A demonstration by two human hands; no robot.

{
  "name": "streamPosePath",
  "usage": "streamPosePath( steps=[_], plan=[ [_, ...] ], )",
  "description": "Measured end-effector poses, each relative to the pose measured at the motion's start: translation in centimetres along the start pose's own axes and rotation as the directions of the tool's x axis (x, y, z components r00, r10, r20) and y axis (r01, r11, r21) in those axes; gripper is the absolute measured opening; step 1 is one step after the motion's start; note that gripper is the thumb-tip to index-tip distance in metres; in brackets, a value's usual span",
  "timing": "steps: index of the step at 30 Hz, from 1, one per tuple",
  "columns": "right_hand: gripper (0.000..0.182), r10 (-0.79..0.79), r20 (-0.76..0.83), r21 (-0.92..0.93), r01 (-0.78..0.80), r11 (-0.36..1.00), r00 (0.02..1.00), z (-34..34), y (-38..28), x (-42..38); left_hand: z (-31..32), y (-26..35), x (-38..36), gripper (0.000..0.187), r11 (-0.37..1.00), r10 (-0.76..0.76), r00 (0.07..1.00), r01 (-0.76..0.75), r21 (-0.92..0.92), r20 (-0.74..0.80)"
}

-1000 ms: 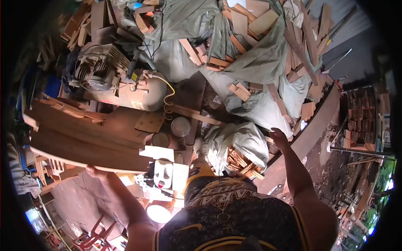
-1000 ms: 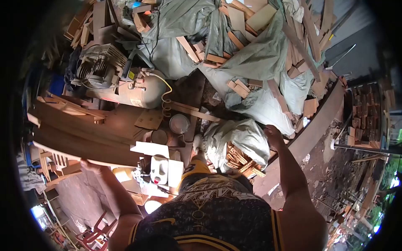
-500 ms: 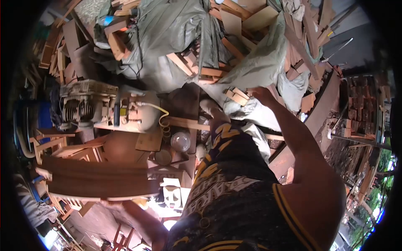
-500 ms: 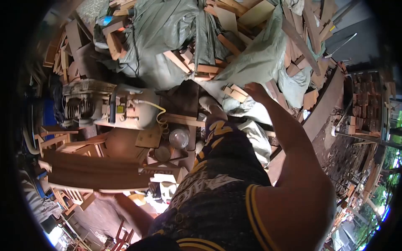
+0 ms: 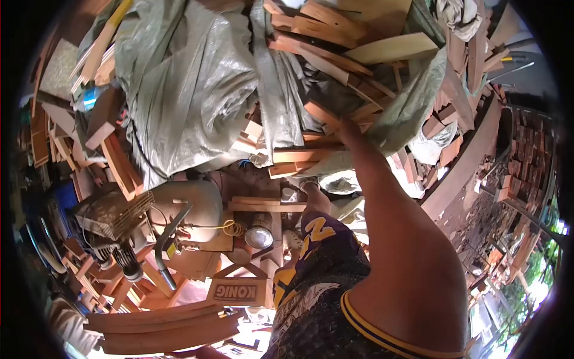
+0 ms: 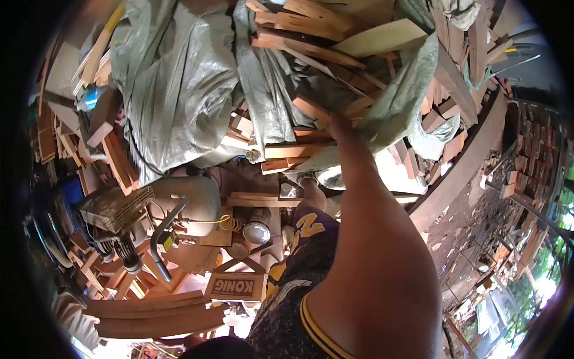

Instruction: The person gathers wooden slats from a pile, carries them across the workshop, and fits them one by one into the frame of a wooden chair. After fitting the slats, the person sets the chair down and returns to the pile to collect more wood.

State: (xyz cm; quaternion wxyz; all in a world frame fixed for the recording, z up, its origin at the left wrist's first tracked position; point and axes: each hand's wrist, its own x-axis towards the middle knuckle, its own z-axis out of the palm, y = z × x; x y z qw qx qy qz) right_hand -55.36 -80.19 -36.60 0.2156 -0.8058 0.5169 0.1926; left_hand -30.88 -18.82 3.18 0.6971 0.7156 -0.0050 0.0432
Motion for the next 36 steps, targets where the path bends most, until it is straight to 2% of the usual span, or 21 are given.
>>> streamPosePath(
  steps=[2, 6, 8, 9, 11, 12, 14, 15, 17, 18, 19, 20, 21, 24, 27, 29, 31, 33, 34, 35, 36],
  plan=[
    [0.062, -0.238, -0.197, 0.307, 0.290, 0.906, 0.951, -1.7, 1.8, -3.7, 1.8, 0.4, 0.9, 0.072, 1.000, -0.017, 1.000, 0.017, 0.007, 0.013],
    [0.057, -0.119, -0.044, 0.334, 0.127, 0.934, 0.992, -8.1, 1.5, -7.7, 4.4, 1.6, 2.1, 0.075, 1.000, -0.026, 0.998, 0.025, 0.013, 0.059],
    [0.043, -0.373, -0.393, 0.236, 0.484, 0.842, 0.841, -12.4, -1.8, -9.3, 5.5, 2.1, 2.7, 0.076, 1.000, -0.029, 0.996, 0.029, 0.006, 0.083],
    [0.043, -0.364, -0.400, 0.241, 0.480, 0.844, 0.841, -15.8, -3.8, -9.8, 5.9, 2.4, 2.7, 0.077, 1.000, -0.031, 0.995, 0.031, 0.004, 0.091],
    [0.028, -0.563, -0.411, 0.384, 0.697, 0.606, 0.717, -21.6, -7.5, -10.1, 6.6, 2.9, 3.1, 0.079, 1.000, -0.030, 0.994, 0.031, -0.004, 0.109],
    [0.022, -0.445, -0.606, 0.423, 0.741, 0.522, 0.660, -22.3, -8.0, -8.4, 6.9, 3.2, 3.1, 0.080, 0.999, -0.028, 0.992, 0.030, -0.015, 0.120],
    [0.023, -0.217, -0.659, 0.550, 0.658, 0.514, 0.720, -26.6, -10.0, -4.7, 7.3, 3.9, 2.9, 0.081, 0.999, -0.023, 0.991, 0.026, -0.026, 0.130],
    [0.031, -0.132, -0.540, 0.639, 0.507, 0.579, 0.831, -30.2, -11.2, -2.9, 7.5, 4.1, 2.7, 0.082, 0.999, -0.022, 0.990, 0.027, -0.034, 0.139],
    [0.031, -0.486, -0.305, 0.473, 0.573, 0.669, 0.819, -25.5, -9.9, 7.1, 7.7, 4.6, 2.3, 0.084, 0.999, -0.015, 0.989, 0.022, -0.046, 0.150],
    [0.031, -0.492, -0.315, 0.478, 0.584, 0.657, 0.812, -25.3, -11.1, 6.8, 7.6, 4.9, 2.1, 0.085, 0.999, -0.008, 0.989, 0.015, -0.044, 0.149],
    [0.033, -0.494, -0.124, 0.811, 0.375, 0.450, 0.860, -25.2, -13.2, 6.2, 7.9, 5.1, 2.0, 0.086, 0.999, -0.005, 0.988, 0.013, -0.050, 0.155],
    [0.034, -0.551, 0.071, 0.979, 0.049, 0.200, 0.831, -25.1, -14.7, 5.7, 7.7, 5.3, 1.8, 0.086, 0.998, -0.006, 0.988, 0.015, -0.053, 0.156],
    [0.034, -0.559, 0.068, 0.980, 0.049, 0.191, 0.826, -24.9, -14.9, 5.8, 7.6, 5.7, 1.5, 0.087, 0.998, -0.006, 0.988, 0.015, -0.057, 0.152],
    [0.042, -0.558, -0.026, 0.703, 0.412, 0.580, 0.830, -23.8, -13.0, 7.4, 7.4, 5.9, 0.1, 0.090, 0.997, -0.013, 0.989, 0.024, -0.075, 0.150],
    [0.052, -0.604, -0.121, 0.165, 0.616, 0.771, 0.788, -23.4, -12.4, 8.0, 6.7, 6.3, -0.9, 0.093, 0.994, -0.015, 0.989, 0.031, -0.103, 0.144],
    [0.059, -0.504, -0.211, 0.124, 0.534, 0.836, 0.838, -28.8, -12.8, 1.2, 6.4, 6.3, -1.7, 0.095, 0.989, -0.019, 0.988, 0.041, -0.143, 0.150],
    [0.052, -0.231, -0.192, 0.145, 0.261, 0.954, 0.954, -33.6, -13.0, -4.5, 6.5, 6.4, -2.3, 0.097, 0.981, -0.023, 0.986, 0.054, -0.186, 0.166],
    [0.050, -0.209, -0.426, 0.274, 0.346, 0.897, 0.880, -37.7, -14.3, -11.6, 7.9, 5.6, -2.6, 0.099, 0.957, -0.031, 0.972, 0.095, -0.273, 0.231],
    [0.049, -0.310, -0.499, 0.347, 0.515, 0.784, 0.809, -38.9, -14.8, -14.0, 8.8, 5.3, -3.0, 0.100, 0.939, -0.038, 0.960, 0.129, -0.319, 0.277],
    [0.049, -0.400, -0.564, 0.408, 0.665, 0.625, 0.722, -39.5, -15.8, -16.3, 9.3, 5.4, -3.4, 0.101, 0.921, -0.045, 0.951, 0.158, -0.356, 0.306],
    [0.044, -0.490, -0.525, 0.621, 0.707, 0.338, 0.696, -40.3, -17.7, -19.0, 10.4, 5.2, -3.9, 0.102, 0.894, -0.051, 0.938, 0.196, -0.403, 0.344]
  ],
)
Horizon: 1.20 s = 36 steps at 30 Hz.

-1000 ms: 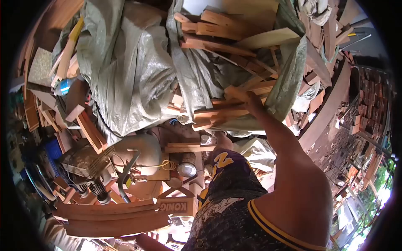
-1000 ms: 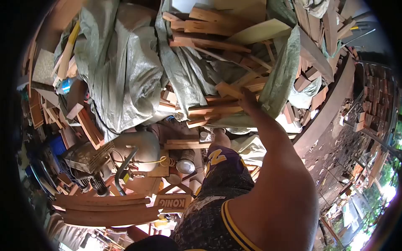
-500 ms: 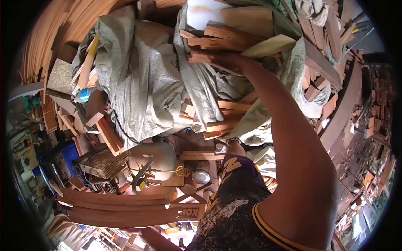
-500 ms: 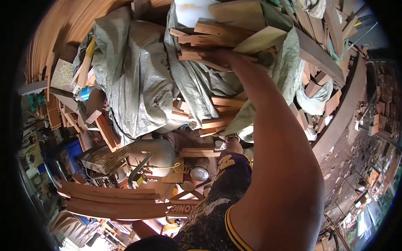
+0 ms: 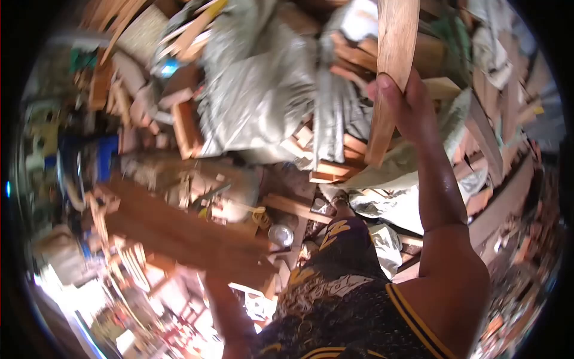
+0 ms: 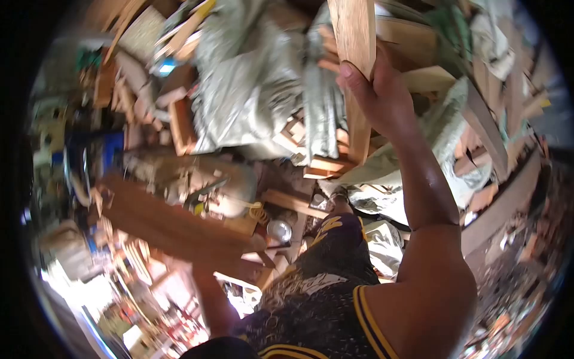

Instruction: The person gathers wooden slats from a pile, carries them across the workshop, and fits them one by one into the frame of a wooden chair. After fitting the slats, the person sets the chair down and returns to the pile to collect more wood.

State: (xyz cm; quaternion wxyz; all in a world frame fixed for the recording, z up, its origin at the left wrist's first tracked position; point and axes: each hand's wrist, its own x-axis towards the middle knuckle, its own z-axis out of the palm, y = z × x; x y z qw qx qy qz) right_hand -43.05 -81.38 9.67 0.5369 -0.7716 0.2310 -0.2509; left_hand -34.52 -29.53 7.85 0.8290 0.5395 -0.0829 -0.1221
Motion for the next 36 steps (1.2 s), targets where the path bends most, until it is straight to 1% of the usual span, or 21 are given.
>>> streamPosePath(
  steps=[1, 3, 5, 8, 10, 11, 13, 15, 17, 19, 21, 23, 24, 26, 27, 28, 30, 31, 32, 34, 36],
  plan=[
    [0.042, 0.029, 0.166, 0.173, -0.058, 0.983, 0.986, 1.6, -2.4, -0.4, 1.2, -0.6, -0.1, 0.103, 0.997, -0.026, 0.999, 0.028, -0.065, 0.033],
    [0.039, 0.120, 0.396, 0.317, -0.258, 0.913, 0.911, 7.6, -3.4, -1.7, 3.9, -2.5, 0.4, 0.105, 0.973, -0.056, 0.992, 0.080, -0.216, 0.117],
    [0.043, 0.136, 0.621, 0.186, -0.314, 0.931, 0.772, 12.9, -4.4, -3.3, 7.6, -4.0, 1.6, 0.108, 0.935, -0.067, 0.971, 0.141, -0.325, 0.230],
    [0.046, 0.036, 0.625, 0.032, -0.072, 0.997, 0.779, 17.9, -5.9, -5.4, 12.1, -4.9, 2.4, 0.107, 0.896, -0.067, 0.968, 0.166, -0.412, 0.244],
    [0.045, 0.068, 0.654, -0.044, -0.051, 0.998, 0.754, 18.3, -8.9, -5.9, 10.3, -5.6, 2.2, 0.099, 0.884, -0.108, 0.988, 0.146, -0.445, 0.108],
    [0.047, 0.055, 0.615, -0.055, -0.027, 0.998, 0.787, 18.6, -9.4, -6.3, 8.6, -7.2, 1.4, 0.095, 0.913, -0.145, 0.988, 0.155, -0.378, 0.054],
    [0.048, -0.006, 0.548, 0.037, -0.017, 0.999, 0.836, 20.5, -7.4, -6.5, 8.0, -8.4, 1.2, 0.096, 0.866, -0.210, 0.977, 0.201, -0.458, 0.031],
    [0.047, 0.103, 0.554, 0.070, -0.169, 0.983, 0.826, 22.6, -6.4, -6.8, 8.6, -9.3, 1.1, 0.097, 0.835, -0.237, 0.965, 0.260, -0.484, 0.109],
    [0.051, 0.134, 0.660, 0.203, -0.347, 0.916, 0.739, 23.5, -5.4, -6.3, 9.3, -9.6, 1.6, 0.095, 0.831, -0.246, 0.958, 0.287, -0.477, 0.147],
    [0.053, 0.169, 0.611, 0.166, -0.333, 0.928, 0.773, 23.7, -5.9, -7.3, 9.6, -9.3, 2.1, 0.093, 0.839, -0.247, 0.956, 0.292, -0.460, 0.158],
    [0.070, 0.142, 0.831, 0.145, -0.456, 0.878, 0.538, 22.5, -6.8, -6.5, 9.7, -9.1, 2.8, 0.091, 0.847, -0.246, 0.955, 0.294, -0.443, 0.163],
    [0.078, 0.072, 0.823, 0.117, -0.293, 0.949, 0.563, 21.9, -6.8, -5.5, 9.9, -9.2, 3.2, 0.090, 0.856, -0.255, 0.953, 0.300, -0.422, 0.160],
    [0.078, 0.075, 0.821, 0.120, -0.299, 0.947, 0.566, 20.9, -7.3, -4.9, 9.9, -9.3, 3.4, 0.089, 0.856, -0.261, 0.953, 0.303, -0.419, 0.156],
    [0.081, 0.025, 0.834, -0.011, -0.028, 1.000, 0.551, 19.0, -7.6, -3.0, 9.7, -9.5, 3.2, 0.087, 0.863, -0.270, 0.953, 0.304, -0.404, 0.141],
    [0.081, -0.012, 0.760, 0.014, 0.002, 1.000, 0.649, 19.6, -5.7, -1.4, 9.6, -9.5, 3.4, 0.086, 0.864, -0.276, 0.952, 0.307, -0.400, 0.135],
    [0.076, 0.145, 0.818, -0.026, -0.216, 0.976, 0.557, 19.6, -3.4, 2.2, 9.4, -9.4, 3.4, 0.085, 0.870, -0.278, 0.953, 0.304, -0.388, 0.125],
    [0.077, -0.121, 0.632, 0.234, -0.040, 0.971, 0.765, 17.7, 0.9, 6.6, 9.5, -9.4, 4.4, 0.083, 0.879, -0.272, 0.957, 0.289, -0.379, 0.098],
    [0.077, 0.171, 0.757, 0.249, -0.521, 0.817, 0.630, 17.2, 0.6, 6.2, 9.8, -9.7, 5.4, 0.082, 0.882, -0.270, 0.959, 0.284, -0.376, 0.091],
    [0.083, 0.115, 0.868, 0.214, -0.573, 0.791, 0.483, 17.4, 1.2, 4.7, 10.3, -10.4, 6.9, 0.081, 0.884, -0.267, 0.960, 0.279, -0.376, 0.085],
    [0.083, 0.109, 0.930, 0.260, -0.839, 0.477, 0.350, 21.7, 3.8, 2.1, 11.9, -12.7, 10.3, 0.079, 0.878, -0.272, 0.960, 0.277, -0.391, 0.070],
    [0.082, 0.031, 0.928, 0.324, -0.845, 0.426, 0.371, 22.3, 5.3, 1.3, 12.8, -16.1, 13.5, 0.078, 0.858, -0.276, 0.958, 0.280, -0.430, 0.074]
  ],
)
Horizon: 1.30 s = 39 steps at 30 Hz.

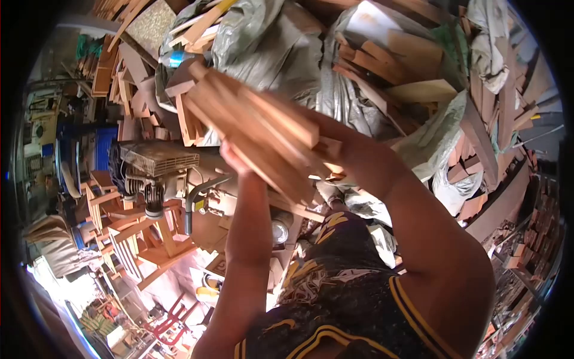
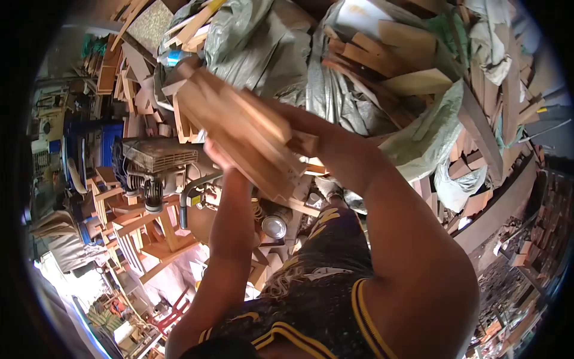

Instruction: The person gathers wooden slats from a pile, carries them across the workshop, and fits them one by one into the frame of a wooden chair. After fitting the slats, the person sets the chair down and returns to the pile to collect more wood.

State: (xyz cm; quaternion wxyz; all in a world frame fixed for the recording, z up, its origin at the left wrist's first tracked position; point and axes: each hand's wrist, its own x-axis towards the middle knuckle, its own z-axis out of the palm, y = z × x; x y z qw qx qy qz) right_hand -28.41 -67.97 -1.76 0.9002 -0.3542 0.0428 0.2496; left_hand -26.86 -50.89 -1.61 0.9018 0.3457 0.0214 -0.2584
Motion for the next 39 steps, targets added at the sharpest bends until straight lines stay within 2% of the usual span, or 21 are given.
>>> streamPosePath(
  steps=[3, 4, 6, 7, 9, 10, 13, 14, 17, 18, 19, 21, 22, 24, 26, 27, 29, 30, 32, 37, 39],
  plan=[
    [0.080, -0.161, 0.090, -0.085, 0.169, 0.982, 0.983, -2.3, 0.1, -0.3, -4.8, -3.8, 4.7, 0.085, 0.977, 0.033, 0.990, -0.003, -0.211, 0.138],
    [0.079, -0.209, 0.112, -0.116, 0.222, 0.968, 0.971, -2.8, 0.0, -0.7, -3.3, -4.2, 4.1, 0.085, 0.977, 0.034, 0.992, -0.007, -0.215, 0.121],
    [0.077, -0.290, 0.113, -0.160, 0.306, 0.939, 0.950, -3.7, 0.5, -0.5, 1.9, -3.3, 2.1, 0.090, 0.953, -0.020, 0.963, 0.099, -0.286, 0.267],
    [0.077, -0.330, 0.075, -0.179, 0.338, 0.924, 0.941, -3.6, 0.8, -0.1, 1.3, -3.2, 2.0, 0.090, 0.955, -0.020, 0.966, 0.094, -0.280, 0.258],
    [0.074, -0.425, -0.110, -0.285, 0.381, 0.879, 0.898, -2.8, 1.2, -0.2, 0.6, -3.0, 2.4, 0.093, 0.909, 0.060, 0.916, 0.114, -0.401, 0.396],
    [0.072, -0.469, -0.219, -0.352, 0.379, 0.856, 0.856, -2.2, 1.5, -0.2, 0.5, -3.1, 1.9, 0.100, 0.889, 0.094, 0.948, 0.058, -0.454, 0.304],
    [0.065, -0.418, -0.298, -0.501, 0.232, 0.834, 0.858, -1.0, 0.2, -1.2, 0.4, -2.5, 1.1, 0.103, 0.890, 0.081, 0.942, 0.079, -0.449, 0.326],
    [0.083, -0.189, -0.243, -0.403, 0.078, 0.912, 0.951, -1.0, -0.9, -1.9, 0.4, -2.5, 0.7, 0.104, 0.890, 0.070, 0.939, 0.094, -0.446, 0.337],
    [0.071, -0.170, -0.173, -0.224, 0.129, 0.966, 0.970, -0.7, 0.1, -2.2, -0.1, -2.1, 0.0, 0.108, 0.888, 0.052, 0.923, 0.133, -0.441, 0.382],
    [0.065, -0.197, -0.188, -0.305, 0.134, 0.943, 0.962, 0.5, -0.9, -3.5, -0.3, -2.1, -0.2, 0.109, 0.886, 0.047, 0.915, 0.147, -0.440, 0.400],
    [0.056, -0.271, -0.164, -0.391, 0.190, 0.901, 0.948, 1.5, -1.7, -4.7, -0.6, -1.8, -0.3, 0.110, 0.880, 0.039, 0.905, 0.169, -0.443, 0.424],
    [0.049, -0.325, -0.388, -0.755, -0.094, 0.649, 0.863, -1.4, -2.6, -7.2, -1.1, -1.0, -0.4, 0.114, 0.868, 0.036, 0.859, 0.226, -0.443, 0.510],
    [0.046, -0.516, -0.363, -0.856, -0.060, 0.513, 0.776, -4.7, -3.5, -8.3, -1.5, -0.5, -0.7, 0.115, 0.858, 0.023, 0.861, 0.244, -0.453, 0.507],
    [0.042, -0.531, -0.531, -0.848, -0.404, 0.344, 0.660, -3.9, -9.7, -12.1, -1.8, 1.2, -1.0, 0.118, 0.861, -0.018, 0.863, 0.270, -0.431, 0.505],
    [0.045, -0.641, -0.351, -0.899, -0.437, 0.027, 0.683, -10.4, -12.8, -12.4, -0.2, 2.1, -1.3, 0.120, 0.877, 0.067, 0.826, 0.218, -0.427, 0.559],
    [0.045, -0.639, -0.354, -0.899, -0.437, 0.031, 0.683, -14.3, -13.1, -11.6, 0.0, 2.7, -1.7, 0.120, 0.886, 0.078, 0.829, 0.197, -0.420, 0.554],
    [0.046, -0.468, -0.212, -0.969, -0.245, -0.010, 0.858, -20.1, -12.6, -9.5, -0.3, 4.0, -3.0, 0.120, 0.909, 0.081, 0.846, 0.154, -0.387, 0.527],
    [0.046, -0.467, -0.200, -0.972, -0.235, -0.018, 0.862, -20.8, -11.7, -8.7, -0.6, 4.7, -3.6, 0.120, 0.920, 0.086, 0.857, 0.128, -0.371, 0.508],
    [0.047, -0.575, -0.192, -0.900, -0.377, -0.221, 0.796, -21.2, -9.9, -6.8, -1.4, 6.1, -5.0, 0.120, 0.941, 0.103, 0.881, 0.064, -0.332, 0.462],
    [0.067, -0.480, -0.396, -0.867, -0.492, -0.086, 0.782, -20.1, -9.5, -6.0, -2.9, 11.0, -9.4, 0.120, 0.973, 0.184, 0.927, -0.125, -0.193, 0.326],
    [0.072, -0.163, -0.520, -0.759, -0.367, 0.538, 0.838, -21.7, -8.6, -5.9, -3.2, 13.0, -11.2, 0.120, 0.971, 0.225, 0.928, -0.189, -0.143, 0.298]
  ],
)
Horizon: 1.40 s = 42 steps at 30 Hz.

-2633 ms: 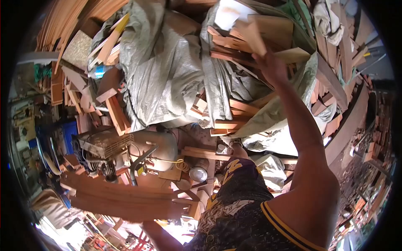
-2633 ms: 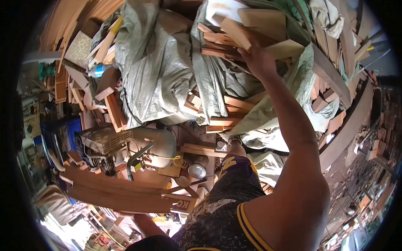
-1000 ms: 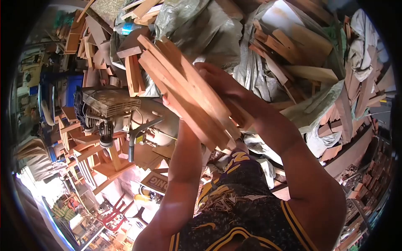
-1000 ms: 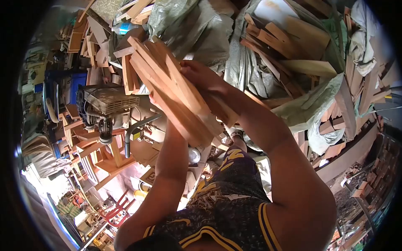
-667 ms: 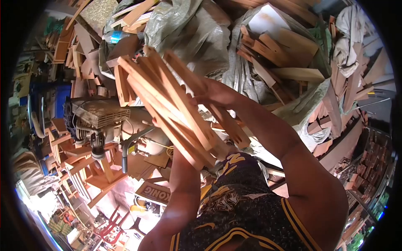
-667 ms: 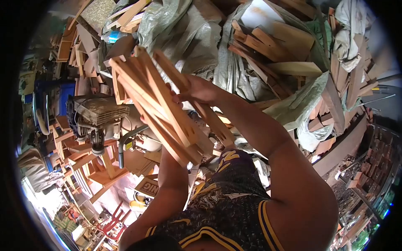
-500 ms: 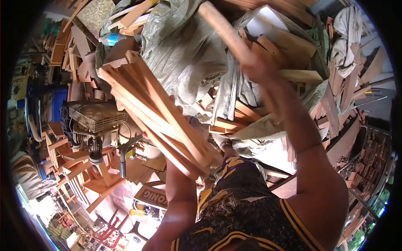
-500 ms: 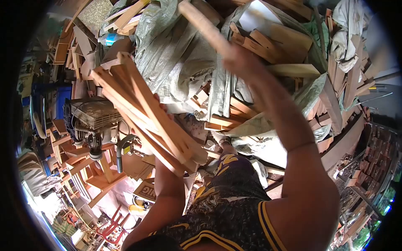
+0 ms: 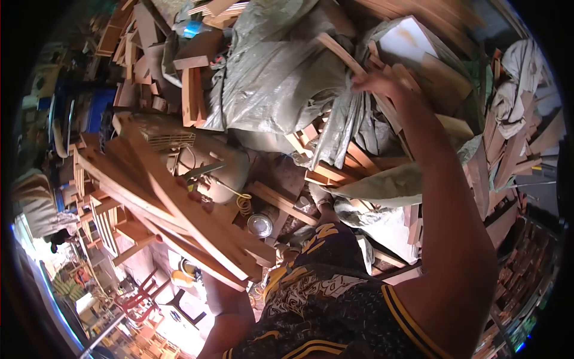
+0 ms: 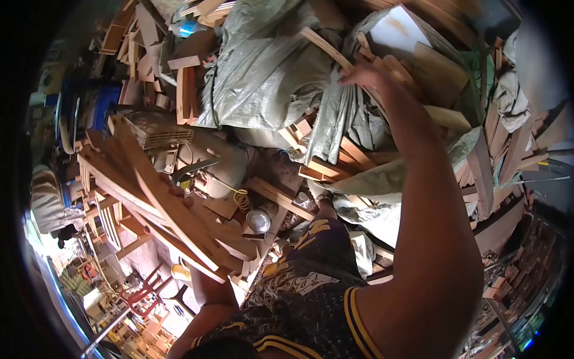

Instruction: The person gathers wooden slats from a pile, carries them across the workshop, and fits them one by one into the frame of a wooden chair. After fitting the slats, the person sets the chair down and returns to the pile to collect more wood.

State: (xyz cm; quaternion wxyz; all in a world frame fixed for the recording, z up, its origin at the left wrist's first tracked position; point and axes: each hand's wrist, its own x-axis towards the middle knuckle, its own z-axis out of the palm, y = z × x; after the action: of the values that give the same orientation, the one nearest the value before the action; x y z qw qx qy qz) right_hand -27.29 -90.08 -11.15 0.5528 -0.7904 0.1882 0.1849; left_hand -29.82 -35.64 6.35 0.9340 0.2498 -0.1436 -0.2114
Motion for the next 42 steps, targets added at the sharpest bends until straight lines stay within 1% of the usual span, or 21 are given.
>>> streamPosePath(
  steps=[1, 2, 4, 6, 10, 12, 14, 16, 18, 20, 21, 22, 24, 26, 28, 30, 32, 34, 37, 40, 42],
  plan=[
    [0.052, 0.005, -0.028, -0.115, -0.009, 0.993, 1.000, 0.2, -0.6, -1.1, 0.2, 1.2, -0.7, 0.120, 0.999, 0.023, 1.000, -0.022, 0.032, -0.013],
    [0.052, -0.011, -0.016, -0.125, 0.009, 0.992, 1.000, 0.1, -0.3, -0.6, 0.3, 2.4, -1.5, 0.120, 0.997, 0.049, 0.999, -0.048, 0.055, -0.022],
    [0.051, -0.027, 0.105, -0.052, 0.033, 0.998, 0.994, -0.7, 2.4, 1.0, 0.5, 4.6, -3.4, 0.120, 0.990, 0.102, 0.994, -0.097, 0.102, -0.042],
    [0.051, 0.062, 0.181, -0.220, -0.021, 0.975, 0.981, -1.7, 1.4, 0.6, 0.9, 6.3, -5.3, 0.120, 0.980, 0.152, 0.987, -0.143, 0.138, -0.058],
    [0.047, -0.024, 0.215, -0.150, 0.058, 0.987, 0.976, -1.7, 2.2, 1.8, 1.3, 8.1, -9.9, 0.120, 0.950, 0.264, 0.960, -0.243, 0.196, -0.090],
    [0.046, 0.147, 0.271, -0.047, -0.139, 0.989, 0.951, -2.1, 1.2, 1.8, 1.2, 8.8, -12.1, 0.120, 0.931, 0.316, 0.944, -0.289, 0.222, -0.097],
    [0.046, 0.152, 0.351, 0.009, -0.166, 0.986, 0.924, -2.8, 2.3, 3.6, 1.1, 9.6, -14.0, 0.120, 0.908, 0.369, 0.924, -0.335, 0.251, -0.101],
    [0.046, 0.177, 0.300, -0.041, -0.172, 0.984, 0.937, -2.7, 1.5, 3.1, 1.0, 10.3, -15.3, 0.120, 0.885, 0.416, 0.903, -0.376, 0.274, -0.106],
    [0.048, 0.115, 0.280, -0.123, -0.083, 0.989, 0.953, -3.0, 1.7, 3.4, 0.9, 10.9, -16.4, 0.120, 0.864, 0.450, 0.885, -0.398, 0.308, -0.121],
    [0.051, 0.108, 0.254, -0.119, -0.080, 0.990, 0.961, -3.0, 1.8, 2.9, 0.9, 11.2, -17.1, 0.120, 0.850, 0.475, 0.870, -0.416, 0.322, -0.130],
    [0.052, 0.168, 0.206, -0.118, -0.146, 0.982, 0.964, -2.5, 1.3, 2.3, 1.2, 11.7, -17.4, 0.120, 0.840, 0.489, 0.863, -0.426, 0.337, -0.129],
    [0.051, 0.168, 0.194, -0.122, -0.146, 0.982, 0.966, -2.3, 0.9, 1.8, 1.4, 12.1, -17.8, 0.120, 0.828, 0.505, 0.853, -0.436, 0.351, -0.132],
    [0.046, 0.159, 0.271, -0.125, -0.129, 0.984, 0.949, -3.6, 3.3, 3.5, 1.7, 12.7, -19.1, 0.120, 0.807, 0.537, 0.831, -0.458, 0.374, -0.142],
    [0.042, 0.102, 0.206, -0.299, -0.037, 0.954, 0.973, -4.7, 4.8, 4.0, 1.9, 13.4, -20.4, 0.120, 0.782, 0.572, 0.807, -0.482, 0.395, -0.148],
    [0.040, -0.131, 0.128, -0.392, 0.171, 0.904, 0.983, -3.5, 2.7, 0.6, 2.1, 14.1, -21.8, 0.120, 0.757, 0.608, 0.779, -0.509, 0.409, -0.156],
    [0.044, -0.124, 0.154, -0.491, 0.185, 0.851, 0.980, -4.7, 1.6, -1.7, 2.4, 15.1, -23.5, 0.120, 0.731, 0.645, 0.747, -0.538, 0.421, -0.165],
    [0.039, -0.106, -0.020, -0.563, 0.076, 0.823, 0.994, -5.3, 1.6, -3.4, 2.8, 16.0, -25.6, 0.120, 0.700, 0.682, 0.713, -0.568, 0.434, -0.166],
    [0.046, -0.153, 0.013, -0.665, 0.123, 0.737, 0.988, -6.9, 2.6, -4.6, 3.2, 17.3, -27.9, 0.120, 0.663, 0.719, 0.677, -0.597, 0.451, -0.160],
    [0.043, -0.236, -0.136, -0.743, 0.058, 0.666, 0.962, -3.9, -3.0, -11.3, 4.4, 19.6, -32.3, 0.120, 0.596, 0.775, 0.613, -0.632, 0.496, -0.151],
    [0.043, -0.448, -0.141, -0.744, 0.204, 0.636, 0.883, -0.6, -11.7, -16.6, 5.1, 22.3, -37.4, 0.120, 0.528, 0.824, 0.552, -0.666, 0.527, -0.128],
    [0.042, -0.582, -0.081, -0.719, 0.356, 0.596, 0.809, 3.2, -19.3, -19.7, 5.9, 24.4, -41.6, 0.121, 0.471, 0.858, 0.503, -0.688, 0.552, -0.106]
  ],
)
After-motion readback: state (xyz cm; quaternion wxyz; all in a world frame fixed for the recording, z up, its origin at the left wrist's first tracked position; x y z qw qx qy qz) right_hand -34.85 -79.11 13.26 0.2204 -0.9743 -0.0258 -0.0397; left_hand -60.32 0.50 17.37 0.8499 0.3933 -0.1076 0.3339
